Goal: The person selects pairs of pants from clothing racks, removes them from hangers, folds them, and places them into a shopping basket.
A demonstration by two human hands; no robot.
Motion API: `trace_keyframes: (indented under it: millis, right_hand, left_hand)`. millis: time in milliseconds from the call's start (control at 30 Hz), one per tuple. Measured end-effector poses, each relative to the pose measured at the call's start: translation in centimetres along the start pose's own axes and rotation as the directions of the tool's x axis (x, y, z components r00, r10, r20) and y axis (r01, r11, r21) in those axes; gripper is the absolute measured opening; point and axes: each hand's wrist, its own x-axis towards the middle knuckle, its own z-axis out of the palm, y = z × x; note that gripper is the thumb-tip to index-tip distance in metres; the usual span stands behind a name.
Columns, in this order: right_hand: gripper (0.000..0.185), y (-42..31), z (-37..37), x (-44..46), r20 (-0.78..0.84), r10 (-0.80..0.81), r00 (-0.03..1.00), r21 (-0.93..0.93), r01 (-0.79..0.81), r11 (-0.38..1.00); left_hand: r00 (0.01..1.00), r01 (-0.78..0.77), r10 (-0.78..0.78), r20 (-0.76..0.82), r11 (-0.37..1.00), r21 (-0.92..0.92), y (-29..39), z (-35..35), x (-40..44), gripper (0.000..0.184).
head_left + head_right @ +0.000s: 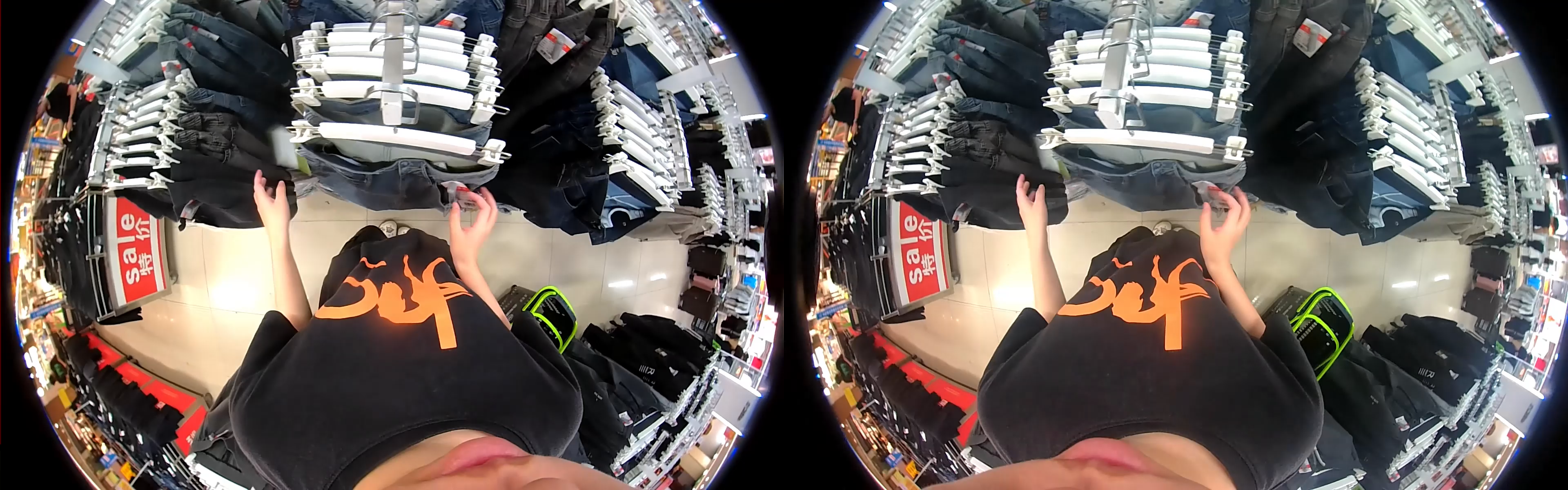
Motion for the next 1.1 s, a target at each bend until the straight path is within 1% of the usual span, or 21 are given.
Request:
trace_keyframes:
  millis: [33,67,100,133,167,200,233,267,333,433,467,500,567,600,700,733,833,867,967,1000,1100]
  right_hand:
    - [0.025,-0.2,0.0,0.0,-0.039,-0.150,0.988,-0.016,0.150,0.989]
    - [0.025,-0.2,0.0,0.2,-0.077,-0.297,0.952,-0.037,0.295,0.955]
    - [0.024,-0.3,0.0,0.3,-0.111,-0.437,0.893,-0.066,0.432,0.899]
    - [0.027,-1.0,0.0,0.4,-0.042,-0.484,0.874,0.054,0.486,0.872]
    - [0.029,-1.8,0.0,0.7,0.097,-0.513,0.853,0.063,0.509,0.858]
    - [0.037,-2.8,0.3,1.1,0.232,-0.529,0.816,0.030,0.537,0.843]
    - [0.046,-3.4,1.1,1.5,0.363,-0.530,0.767,0.002,0.568,0.823]
    - [0.053,-3.7,2.1,1.4,0.468,-0.464,0.752,0.026,0.514,0.858]
    - [0.070,-3.5,4.0,1.0,0.639,-0.348,0.686,0.000,0.453,0.892]
    - [0.072,-3.1,6.7,0.5,0.657,-0.237,0.716,-0.019,0.329,0.944]
    - [0.073,-2.5,7.3,0.6,0.637,-0.284,0.716,-0.064,0.417,0.907]
    - [0.072,-2.0,7.8,0.7,0.686,-0.196,0.701,-0.090,0.349,0.933]
    - [0.071,-1.3,8.4,0.7,0.767,-0.011,0.642,-0.161,0.209,0.965]
    - [0.067,-1.4,8.4,0.7,0.734,-0.048,0.677,-0.138,0.218,0.966]
    - [0.063,-1.6,8.4,0.4,0.618,-0.101,0.780,-0.184,0.269,0.945]
    - [0.051,-1.8,8.4,0.4,0.534,-0.130,0.836,-0.200,0.274,0.941]
    - [0.043,-1.6,8.3,1.7,0.618,-0.145,0.773,-0.190,0.326,0.926]
    - [0.038,-1.8,8.3,2.1,0.619,-0.158,0.769,-0.205,0.352,0.913]
    - [0.041,-1.1,8.4,2.2,0.650,-0.046,0.758,-0.173,0.206,0.963]
    - [0.040,-1.9,7.8,2.4,0.654,0.024,0.756,-0.217,0.157,0.963]
    - [0.034,-0.7,7.6,1.4,0.568,-0.022,0.823,-0.127,0.114,0.985]
  left_hand:
    - [0.993,0.099,-0.095,0.063,0.993,-0.057,-0.6,-0.4,0.6,0.044]
    - [0.999,0.043,-0.043,-0.003,0.995,-0.089,-1.1,-0.2,0.6,0.032]
    - [0.999,0.027,-0.024,0.023,0.993,-0.116,-0.1,-0.2,0.3,0.028]
    - [0.999,0.012,-0.005,0.052,0.990,-0.143,1.2,0.1,-0.2,0.024]
    - [0.997,-0.001,0.015,0.081,0.985,-0.170,2.2,0.7,-1.0,0.021]
    - [0.995,-0.092,0.098,0.015,0.969,-0.228,2.2,2.0,-1.9,0.013]
    - [0.976,-0.213,0.218,0.025,0.967,-0.141,3.8,2.8,-3.2,0.013]
    - [0.938,-0.330,0.335,0.094,0.942,-0.061,5.8,3.3,-4.5,0.014]
    - [0.860,-0.487,0.486,0.154,0.873,-0.035,8.2,5.1,-7.3,0.016]
    - [0.846,-0.248,0.334,0.417,0.936,-0.248,8.3,7.9,-10.0,0.024]
    - [0.836,-0.180,0.293,0.464,0.945,-0.273,6.9,8.8,-10.0,0.025]
    - [0.821,-0.107,0.250,0.514,0.950,-0.292,5.2,9.8,-10.0,0.026]
    - [0.769,0.129,0.032,0.638,0.970,-0.204,2.5,10.7,-9.3,0.026]
    - [0.751,0.138,0.021,0.660,0.973,-0.188,2.1,10.8,-8.8,0.025]
    - [0.775,0.203,0.057,0.629,0.920,-0.334,1.9,11.3,-8.5,0.023]
    - [0.771,0.221,0.085,0.631,0.894,-0.390,2.7,11.1,-8.6,0.022]
    - [0.767,0.290,0.024,0.641,0.879,-0.380,2.3,12.1,-9.5,0.023]
    - [0.787,0.261,0.036,0.617,0.885,-0.385,2.2,12.4,-9.9,0.024]
    - [0.746,0.259,0.151,0.648,0.831,-0.492,2.6,12.6,-10.6,0.026]
    - [0.740,0.258,0.139,0.659,0.845,-0.468,3.0,12.5,-10.7,0.024]
    - [0.621,0.301,0.075,0.780,0.896,-0.325,4.6,11.9,-10.9,0.019]
